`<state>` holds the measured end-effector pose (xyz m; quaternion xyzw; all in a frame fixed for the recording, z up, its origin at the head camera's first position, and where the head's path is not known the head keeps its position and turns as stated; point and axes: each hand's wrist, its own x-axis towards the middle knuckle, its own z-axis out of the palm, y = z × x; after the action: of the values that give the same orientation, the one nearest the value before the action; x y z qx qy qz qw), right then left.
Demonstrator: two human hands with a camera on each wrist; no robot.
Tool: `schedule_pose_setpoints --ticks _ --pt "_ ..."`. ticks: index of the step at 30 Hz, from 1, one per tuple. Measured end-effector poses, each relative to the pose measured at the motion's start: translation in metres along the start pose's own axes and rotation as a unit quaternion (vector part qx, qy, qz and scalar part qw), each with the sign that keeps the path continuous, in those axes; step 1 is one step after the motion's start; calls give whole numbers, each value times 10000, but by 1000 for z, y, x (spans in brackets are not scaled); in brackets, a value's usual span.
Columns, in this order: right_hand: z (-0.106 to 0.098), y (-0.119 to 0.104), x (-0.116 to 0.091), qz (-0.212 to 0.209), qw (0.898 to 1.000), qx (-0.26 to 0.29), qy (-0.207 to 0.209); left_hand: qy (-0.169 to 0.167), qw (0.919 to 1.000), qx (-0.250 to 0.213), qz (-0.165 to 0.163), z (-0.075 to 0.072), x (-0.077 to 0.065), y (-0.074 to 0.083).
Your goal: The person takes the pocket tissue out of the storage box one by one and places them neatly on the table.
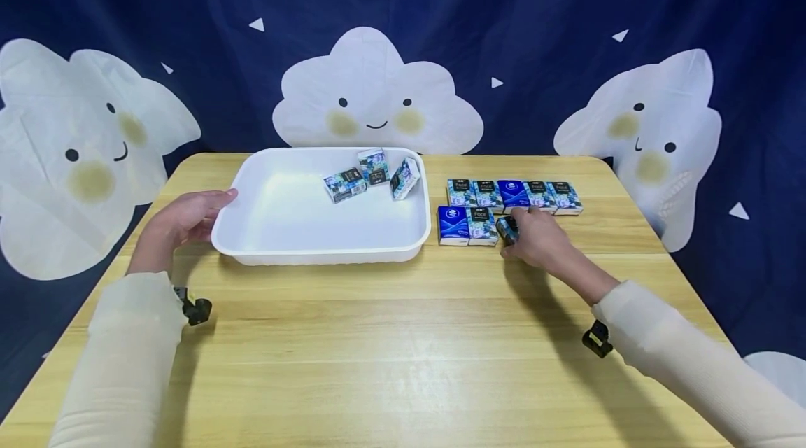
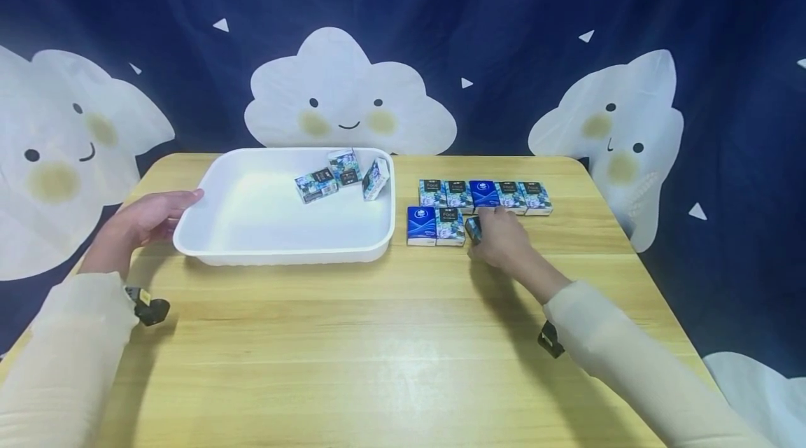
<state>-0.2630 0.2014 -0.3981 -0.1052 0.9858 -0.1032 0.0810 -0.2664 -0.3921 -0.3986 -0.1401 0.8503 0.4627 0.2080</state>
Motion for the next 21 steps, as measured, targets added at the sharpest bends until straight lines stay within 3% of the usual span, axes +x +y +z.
schedule_pose_setpoints --ticks 12,21 --pt "0 6 -1 -64 9992 281 270 -50 9998 -177 12 2 -1 0" --pt "-10 7 1 3 9990 446 3 -122 9998 -183 -6 2 -1 1"
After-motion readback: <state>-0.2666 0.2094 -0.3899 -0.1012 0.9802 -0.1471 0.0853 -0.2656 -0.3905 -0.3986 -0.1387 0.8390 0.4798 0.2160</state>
